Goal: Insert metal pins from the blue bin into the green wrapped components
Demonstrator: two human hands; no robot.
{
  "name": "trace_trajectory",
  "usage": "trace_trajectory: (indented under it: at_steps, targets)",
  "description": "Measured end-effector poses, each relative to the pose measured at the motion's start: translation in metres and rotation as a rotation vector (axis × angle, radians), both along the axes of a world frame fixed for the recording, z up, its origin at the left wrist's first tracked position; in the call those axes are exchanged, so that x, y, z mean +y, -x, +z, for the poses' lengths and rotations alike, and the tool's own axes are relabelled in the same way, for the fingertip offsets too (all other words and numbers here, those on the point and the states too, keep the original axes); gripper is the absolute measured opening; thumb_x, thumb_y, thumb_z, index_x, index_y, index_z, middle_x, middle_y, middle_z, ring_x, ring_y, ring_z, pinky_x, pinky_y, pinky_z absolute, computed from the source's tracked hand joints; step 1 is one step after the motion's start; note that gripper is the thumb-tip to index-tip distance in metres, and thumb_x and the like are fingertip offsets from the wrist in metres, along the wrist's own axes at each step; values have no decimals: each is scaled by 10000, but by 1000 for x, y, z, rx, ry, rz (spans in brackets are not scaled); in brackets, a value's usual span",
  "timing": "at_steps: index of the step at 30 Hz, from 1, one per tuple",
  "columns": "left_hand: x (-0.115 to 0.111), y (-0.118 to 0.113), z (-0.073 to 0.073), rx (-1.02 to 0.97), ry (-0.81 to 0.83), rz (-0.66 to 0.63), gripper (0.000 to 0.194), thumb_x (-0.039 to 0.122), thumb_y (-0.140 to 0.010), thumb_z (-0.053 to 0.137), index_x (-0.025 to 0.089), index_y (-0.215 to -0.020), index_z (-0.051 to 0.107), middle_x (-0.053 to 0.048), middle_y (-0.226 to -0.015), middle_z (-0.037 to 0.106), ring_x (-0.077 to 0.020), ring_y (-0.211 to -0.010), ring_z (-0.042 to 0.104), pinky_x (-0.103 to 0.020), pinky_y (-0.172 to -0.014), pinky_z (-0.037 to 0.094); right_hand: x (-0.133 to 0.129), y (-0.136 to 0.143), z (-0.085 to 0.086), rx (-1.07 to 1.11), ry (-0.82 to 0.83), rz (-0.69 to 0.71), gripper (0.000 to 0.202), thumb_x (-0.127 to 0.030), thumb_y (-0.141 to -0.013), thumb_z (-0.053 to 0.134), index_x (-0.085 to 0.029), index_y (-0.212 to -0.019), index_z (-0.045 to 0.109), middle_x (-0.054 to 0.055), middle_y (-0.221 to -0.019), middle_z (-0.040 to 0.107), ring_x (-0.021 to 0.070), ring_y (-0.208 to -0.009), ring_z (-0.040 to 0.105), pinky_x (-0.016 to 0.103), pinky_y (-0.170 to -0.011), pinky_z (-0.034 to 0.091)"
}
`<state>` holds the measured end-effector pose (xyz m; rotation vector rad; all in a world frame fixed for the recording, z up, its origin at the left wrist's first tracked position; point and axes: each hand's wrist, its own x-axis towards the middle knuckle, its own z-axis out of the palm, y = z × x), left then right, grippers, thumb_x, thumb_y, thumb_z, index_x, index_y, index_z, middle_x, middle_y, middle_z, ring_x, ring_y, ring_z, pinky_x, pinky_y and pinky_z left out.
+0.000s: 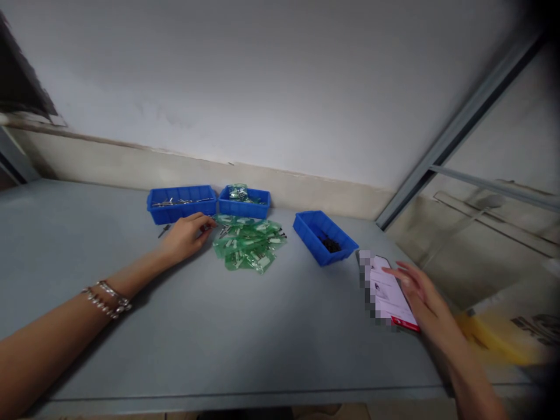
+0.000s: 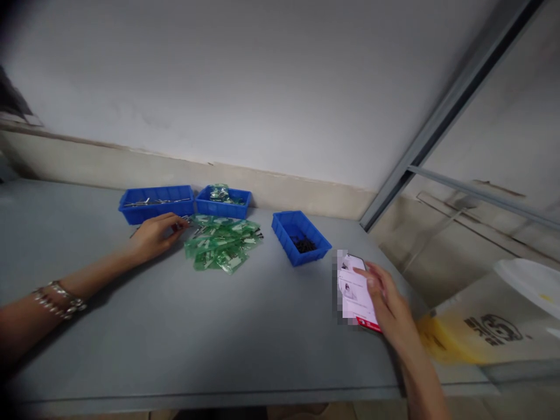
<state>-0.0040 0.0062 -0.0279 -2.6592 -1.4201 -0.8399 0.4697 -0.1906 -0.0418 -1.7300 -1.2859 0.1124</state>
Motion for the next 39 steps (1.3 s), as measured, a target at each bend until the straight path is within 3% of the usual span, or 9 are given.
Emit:
trace_trajectory:
  at_steps: [5,10,14,17,21,25,28,30,39]
  targets:
    - [-1,-1,2,-7,15,-2,270,293,-826,409,169,-908,634,-98,-939,670,-212,-800,632,-335,-747,496,17,-6,-5,-175,83,18,533,-649,-802,420,-275,-1131,608,69,-1057,691,270,-960,639,411,-817,500]
    - [-2,-1,3,5,32,6,285,304,-831,404,154,-913,632,-105,-943,661,-210,-803,632,-336,-757,488,21,-4,-10,-328,150,-2,555,-652,-814,335,-290,-1142,599,77,-1012,700,284,-907,653,470,-823,481]
    - [-1,1,3,2,37,4,291,321,-843,404,155,-927,627,-105,-969,657,-216,-819,630,-339,-761,481,20,-3,-6,-335,188,-7,538,-577,-860,322,-237,-1212,546,109,-1058,687,288,-949,647,477,-830,478]
    - [-5,-3,6,-21,46,-5,278,325,-845,409,162,-907,625,-98,-956,661,-212,-804,627,-330,-751,476,21,5,6,-247,78,45,515,-527,-891,341,-202,-1268,475,143,-1141,657,276,-1034,620,448,-866,466]
    - [-26,-23,20,-97,109,-121,223,296,-837,443,175,-882,624,-64,-881,670,-183,-767,619,-299,-730,479,30,52,33,-150,-62,169,403,-463,-912,397,-237,-1236,479,108,-1130,668,240,-1002,625,403,-845,473]
    - [-53,-47,29,-180,196,-300,192,305,-837,489,174,-823,628,-48,-809,666,-170,-735,616,-282,-687,482,50,137,58,-242,-107,388,261,-372,-922,422,-239,-1076,585,79,-1064,677,217,-990,618,372,-867,446]
    - [-63,-54,28,-244,261,-362,187,309,-843,502,174,-818,630,-42,-802,668,-160,-732,613,-270,-675,486,73,196,62,-333,-63,642,236,-323,-936,420,-211,-1040,599,78,-1049,671,209,-1004,596,355,-865,421]
    - [-63,-55,25,-287,272,-352,192,319,-837,515,169,-825,636,-43,-796,672,-161,-734,610,-269,-675,487,88,221,58,-354,-10,702,209,-308,-941,438,-200,-990,610,69,-1010,672,199,-992,582,332,-846,403]
    - [-62,-56,16,-438,338,-307,207,348,-821,547,175,-818,660,-44,-801,683,-178,-768,610,-295,-702,488,97,239,25,-268,35,707,261,-235,-939,441,-186,-698,527,10,-714,579,143,-740,505,275,-678,323]
